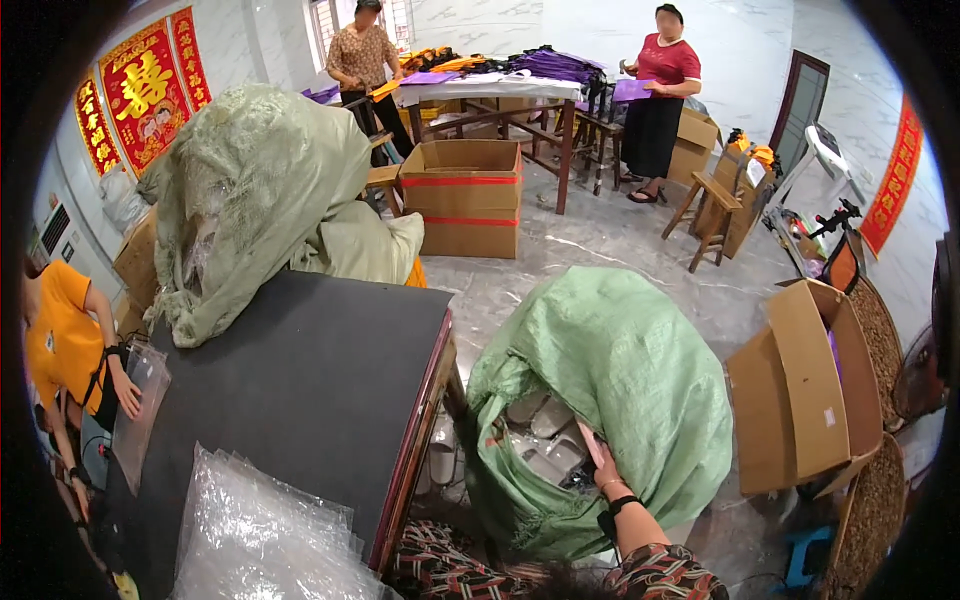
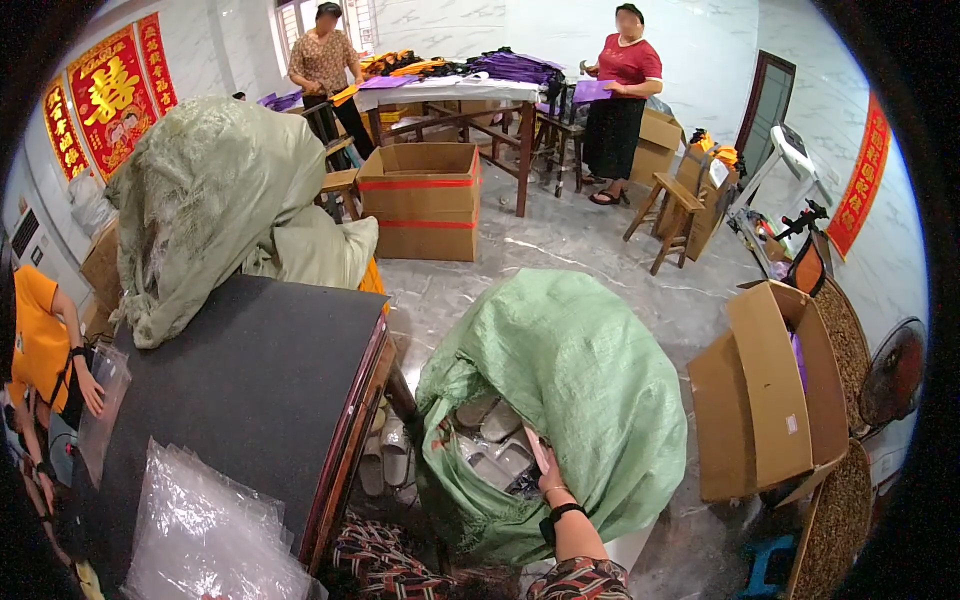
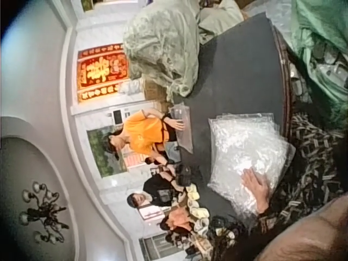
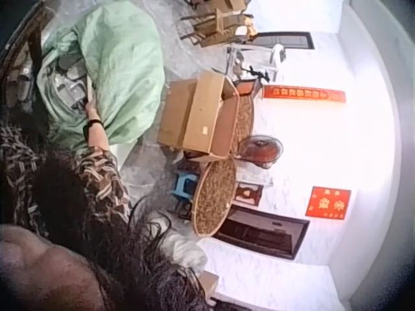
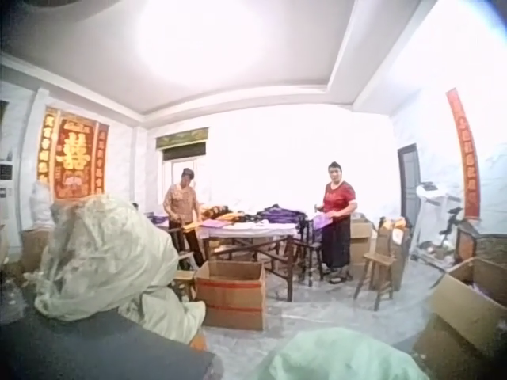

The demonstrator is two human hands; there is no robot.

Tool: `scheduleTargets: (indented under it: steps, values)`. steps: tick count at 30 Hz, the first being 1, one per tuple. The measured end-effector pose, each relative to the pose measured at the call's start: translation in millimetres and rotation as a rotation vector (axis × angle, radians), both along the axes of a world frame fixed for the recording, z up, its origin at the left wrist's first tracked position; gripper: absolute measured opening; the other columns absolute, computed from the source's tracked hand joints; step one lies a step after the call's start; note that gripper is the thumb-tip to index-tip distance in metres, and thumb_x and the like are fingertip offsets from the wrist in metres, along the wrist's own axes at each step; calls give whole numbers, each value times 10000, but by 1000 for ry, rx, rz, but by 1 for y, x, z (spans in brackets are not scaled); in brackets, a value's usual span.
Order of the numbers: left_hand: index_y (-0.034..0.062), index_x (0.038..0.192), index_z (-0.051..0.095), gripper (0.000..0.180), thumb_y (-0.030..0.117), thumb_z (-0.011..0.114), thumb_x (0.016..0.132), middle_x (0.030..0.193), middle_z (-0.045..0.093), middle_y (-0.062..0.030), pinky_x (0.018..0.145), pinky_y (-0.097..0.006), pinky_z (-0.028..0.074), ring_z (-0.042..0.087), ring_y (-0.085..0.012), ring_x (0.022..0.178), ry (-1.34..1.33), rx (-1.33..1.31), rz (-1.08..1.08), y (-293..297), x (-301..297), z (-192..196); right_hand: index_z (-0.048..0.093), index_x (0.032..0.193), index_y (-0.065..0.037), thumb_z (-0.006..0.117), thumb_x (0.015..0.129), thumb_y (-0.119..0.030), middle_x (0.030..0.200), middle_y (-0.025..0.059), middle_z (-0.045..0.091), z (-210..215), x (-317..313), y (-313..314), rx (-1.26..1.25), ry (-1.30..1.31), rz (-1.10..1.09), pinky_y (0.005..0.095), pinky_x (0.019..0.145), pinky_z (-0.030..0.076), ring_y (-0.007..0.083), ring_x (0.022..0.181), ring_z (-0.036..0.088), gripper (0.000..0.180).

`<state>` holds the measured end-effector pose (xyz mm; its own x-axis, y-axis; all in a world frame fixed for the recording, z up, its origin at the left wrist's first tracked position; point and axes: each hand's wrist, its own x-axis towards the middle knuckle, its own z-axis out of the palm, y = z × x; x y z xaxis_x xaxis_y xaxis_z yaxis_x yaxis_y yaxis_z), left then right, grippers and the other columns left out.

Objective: The recorder is taking various colors of plastic slippers out of a large bag and putting them into individual clear plastic packaging bags on a table.

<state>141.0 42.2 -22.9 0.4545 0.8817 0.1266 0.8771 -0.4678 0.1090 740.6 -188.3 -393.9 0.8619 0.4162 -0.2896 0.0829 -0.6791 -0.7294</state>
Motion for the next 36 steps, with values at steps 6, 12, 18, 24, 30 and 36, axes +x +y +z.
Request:
scheduleTargets:
  steps: [6,12,18,24,30,36]
  values:
    - [85,1487,376,641,376,534,940,1530,321,-231,1152,-560,127,238,-444,1420,-3,29,38,-9,-8,7,369,1458,-21,530,847,1,1391,205,509,35,-13,26,149,-98,-43,339,1078,368,305,1305,474,633]
    - [82,1477,393,641,386,540,932,1523,333,-232,1153,-563,126,240,-444,1420,-23,39,7,-9,-11,-1,421,1418,-8,589,770,-42,1337,219,554,42,-12,15,304,-117,-47,356,1062,398,323,1274,512,670]
    - [76,1467,406,629,391,528,935,1515,345,-231,1150,-564,142,247,-448,1414,5,36,3,-8,-17,-8,542,1272,12,620,844,-130,1115,117,656,60,-6,17,409,46,-171,337,820,528,216,934,640,457]
    - [82,1467,409,638,406,532,932,1508,363,-223,1142,-575,153,252,-448,1410,10,66,24,-6,-9,0,538,1240,44,552,748,31,1022,123,641,73,-9,27,828,534,-447,359,709,539,237,831,633,492]
    - [67,1455,425,637,402,544,927,1511,353,-228,1136,-579,167,267,-450,1404,-40,99,-15,-4,-11,-3,577,1179,20,517,791,41,1010,124,645,94,-19,12,1004,684,-342,383,720,556,245,811,626,394]
    - [58,1438,451,601,378,535,935,1499,385,-209,1134,-604,137,253,-437,1420,-247,112,-89,-5,-43,-17,623,913,-19,624,877,-144,812,87,656,133,-24,-10,935,674,-384,383,646,584,237,725,665,129]
